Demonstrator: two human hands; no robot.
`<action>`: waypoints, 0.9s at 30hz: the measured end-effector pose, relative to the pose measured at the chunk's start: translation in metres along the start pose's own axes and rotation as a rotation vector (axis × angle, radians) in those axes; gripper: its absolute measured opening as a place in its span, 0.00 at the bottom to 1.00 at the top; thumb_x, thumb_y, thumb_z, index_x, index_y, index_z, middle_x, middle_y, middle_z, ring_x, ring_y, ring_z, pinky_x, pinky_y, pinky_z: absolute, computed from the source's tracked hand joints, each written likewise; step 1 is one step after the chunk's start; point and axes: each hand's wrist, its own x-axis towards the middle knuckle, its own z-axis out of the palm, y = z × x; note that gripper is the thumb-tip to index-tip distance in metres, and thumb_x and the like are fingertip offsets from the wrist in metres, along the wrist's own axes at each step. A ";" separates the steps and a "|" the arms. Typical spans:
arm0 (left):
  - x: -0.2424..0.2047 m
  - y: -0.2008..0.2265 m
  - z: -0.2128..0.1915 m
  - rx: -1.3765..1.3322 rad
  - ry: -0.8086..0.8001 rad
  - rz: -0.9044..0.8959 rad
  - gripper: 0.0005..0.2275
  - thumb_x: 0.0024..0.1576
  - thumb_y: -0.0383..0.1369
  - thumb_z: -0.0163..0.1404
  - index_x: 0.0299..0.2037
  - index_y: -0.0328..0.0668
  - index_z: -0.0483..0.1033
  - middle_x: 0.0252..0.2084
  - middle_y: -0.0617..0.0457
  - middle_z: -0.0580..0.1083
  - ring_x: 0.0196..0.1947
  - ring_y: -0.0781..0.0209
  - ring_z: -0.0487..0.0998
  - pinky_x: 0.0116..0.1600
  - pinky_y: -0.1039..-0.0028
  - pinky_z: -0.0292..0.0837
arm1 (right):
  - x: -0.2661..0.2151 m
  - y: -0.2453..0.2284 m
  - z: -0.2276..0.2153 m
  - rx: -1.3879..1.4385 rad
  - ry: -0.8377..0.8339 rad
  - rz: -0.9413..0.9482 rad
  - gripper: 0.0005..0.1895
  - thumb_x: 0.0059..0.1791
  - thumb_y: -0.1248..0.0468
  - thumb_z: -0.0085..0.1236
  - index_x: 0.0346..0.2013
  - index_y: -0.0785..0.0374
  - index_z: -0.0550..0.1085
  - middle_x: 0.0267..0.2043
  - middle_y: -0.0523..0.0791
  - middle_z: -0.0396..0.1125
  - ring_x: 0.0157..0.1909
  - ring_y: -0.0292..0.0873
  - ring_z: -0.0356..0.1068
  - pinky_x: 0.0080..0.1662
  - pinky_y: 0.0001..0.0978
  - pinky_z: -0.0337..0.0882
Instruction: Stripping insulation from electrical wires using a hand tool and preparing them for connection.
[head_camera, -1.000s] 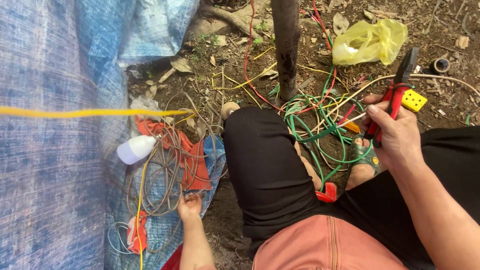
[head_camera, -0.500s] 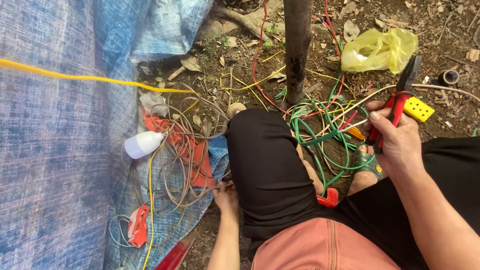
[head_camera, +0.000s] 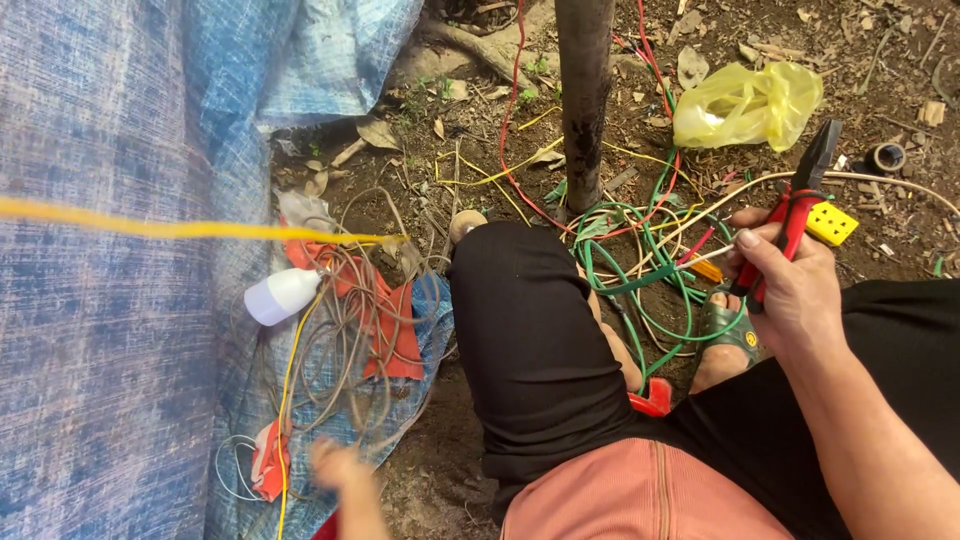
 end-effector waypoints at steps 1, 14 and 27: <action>0.033 -0.008 -0.023 0.001 0.002 -0.001 0.20 0.60 0.16 0.39 0.58 0.48 0.73 0.48 0.47 0.76 0.38 0.55 0.79 0.38 0.71 0.81 | 0.000 -0.001 0.001 0.000 -0.001 0.002 0.03 0.52 0.66 0.57 0.35 0.59 0.71 0.60 0.41 0.67 0.41 0.32 0.67 0.45 0.21 0.71; -0.071 0.132 0.116 0.392 -0.399 0.586 0.18 0.61 0.34 0.49 0.61 0.42 0.73 0.57 0.46 0.73 0.56 0.51 0.74 0.58 0.60 0.70 | -0.001 -0.003 0.014 -0.017 -0.010 0.025 0.05 0.52 0.67 0.56 0.34 0.60 0.69 0.61 0.41 0.66 0.40 0.35 0.67 0.44 0.24 0.71; -0.064 0.153 0.288 0.228 -0.825 0.252 0.31 0.57 0.35 0.54 0.73 0.50 0.59 0.72 0.42 0.62 0.69 0.46 0.66 0.67 0.59 0.63 | -0.002 -0.002 -0.002 -0.020 0.036 0.047 0.03 0.51 0.67 0.55 0.34 0.62 0.71 0.61 0.40 0.66 0.38 0.36 0.66 0.40 0.25 0.69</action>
